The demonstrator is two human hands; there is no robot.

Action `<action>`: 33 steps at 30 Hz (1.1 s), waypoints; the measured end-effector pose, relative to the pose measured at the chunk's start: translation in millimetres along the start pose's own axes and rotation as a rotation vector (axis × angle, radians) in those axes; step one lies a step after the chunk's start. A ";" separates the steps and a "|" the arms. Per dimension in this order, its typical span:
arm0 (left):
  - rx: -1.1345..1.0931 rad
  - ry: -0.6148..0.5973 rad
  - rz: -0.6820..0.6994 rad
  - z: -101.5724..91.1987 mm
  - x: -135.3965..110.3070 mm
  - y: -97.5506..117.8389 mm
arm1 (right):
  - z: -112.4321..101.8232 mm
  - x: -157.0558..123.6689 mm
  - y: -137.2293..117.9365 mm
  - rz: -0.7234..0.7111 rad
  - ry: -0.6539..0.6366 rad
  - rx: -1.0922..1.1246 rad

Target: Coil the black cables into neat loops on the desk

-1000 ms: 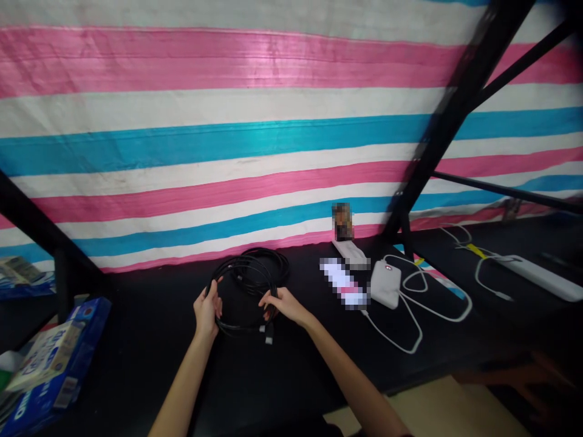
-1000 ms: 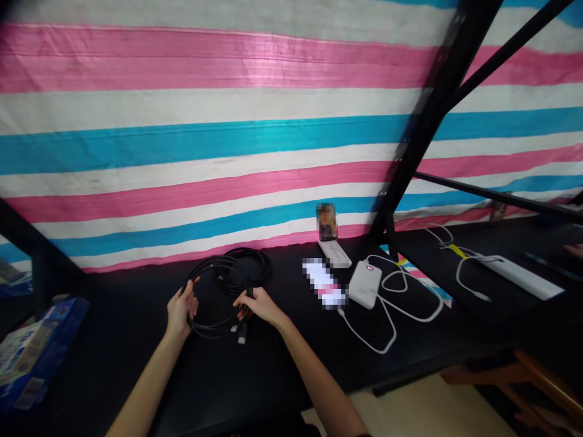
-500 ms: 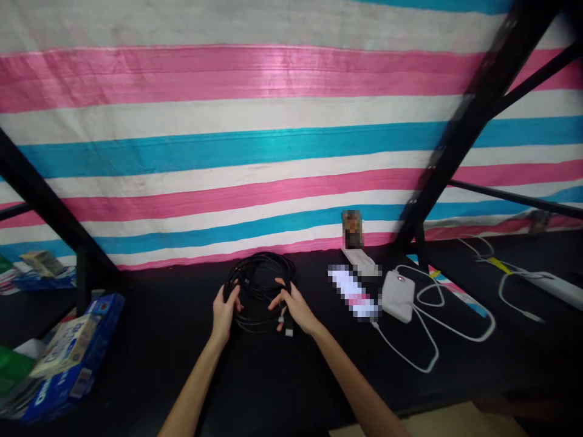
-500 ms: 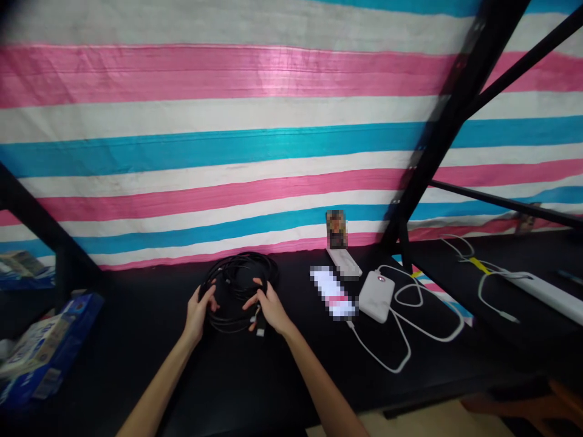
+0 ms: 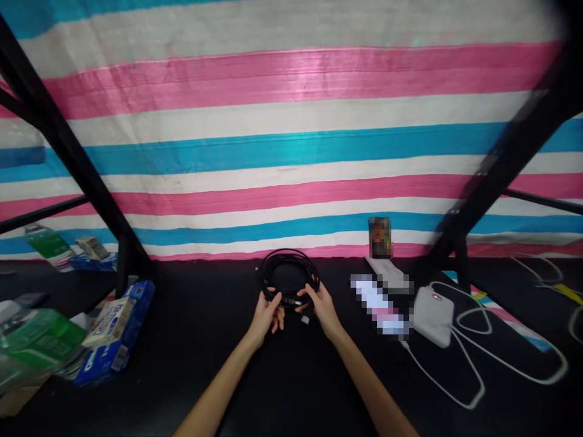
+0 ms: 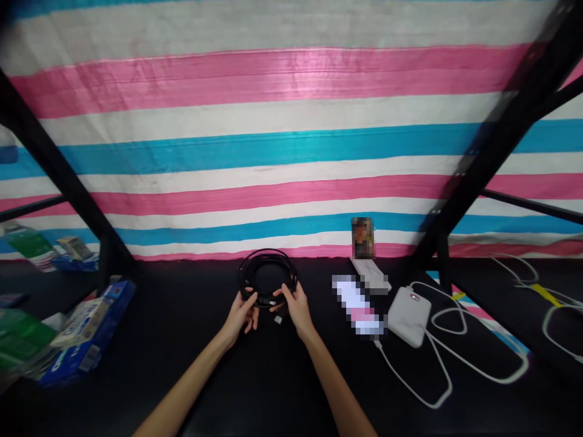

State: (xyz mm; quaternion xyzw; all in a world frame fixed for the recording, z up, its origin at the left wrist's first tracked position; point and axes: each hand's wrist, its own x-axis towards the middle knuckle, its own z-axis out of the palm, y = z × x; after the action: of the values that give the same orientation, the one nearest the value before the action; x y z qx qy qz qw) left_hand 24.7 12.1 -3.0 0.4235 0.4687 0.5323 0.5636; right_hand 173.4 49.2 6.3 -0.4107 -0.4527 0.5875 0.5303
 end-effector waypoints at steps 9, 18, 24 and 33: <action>-0.013 0.014 0.078 -16.5 18.0 -6.0 | -4.5 4.9 4.2 -0.067 -0.009 -0.127; -0.031 0.013 0.058 -20.8 16.7 -6.6 | -15.8 6.2 -5.4 0.036 -0.102 -0.004; -0.018 0.037 0.053 -21.6 13.7 -3.5 | -21.0 4.4 -9.6 -0.012 -0.069 -0.060; 0.106 0.194 0.110 -28.7 12.4 -0.7 | -32.4 11.8 1.9 -0.205 0.118 -0.440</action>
State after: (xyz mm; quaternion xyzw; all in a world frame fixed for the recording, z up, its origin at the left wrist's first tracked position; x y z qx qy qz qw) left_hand -3.3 23.8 -10.4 0.4244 0.5247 0.5754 0.4621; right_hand 202.9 64.1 -3.7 -0.5019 -0.5773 0.3929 0.5104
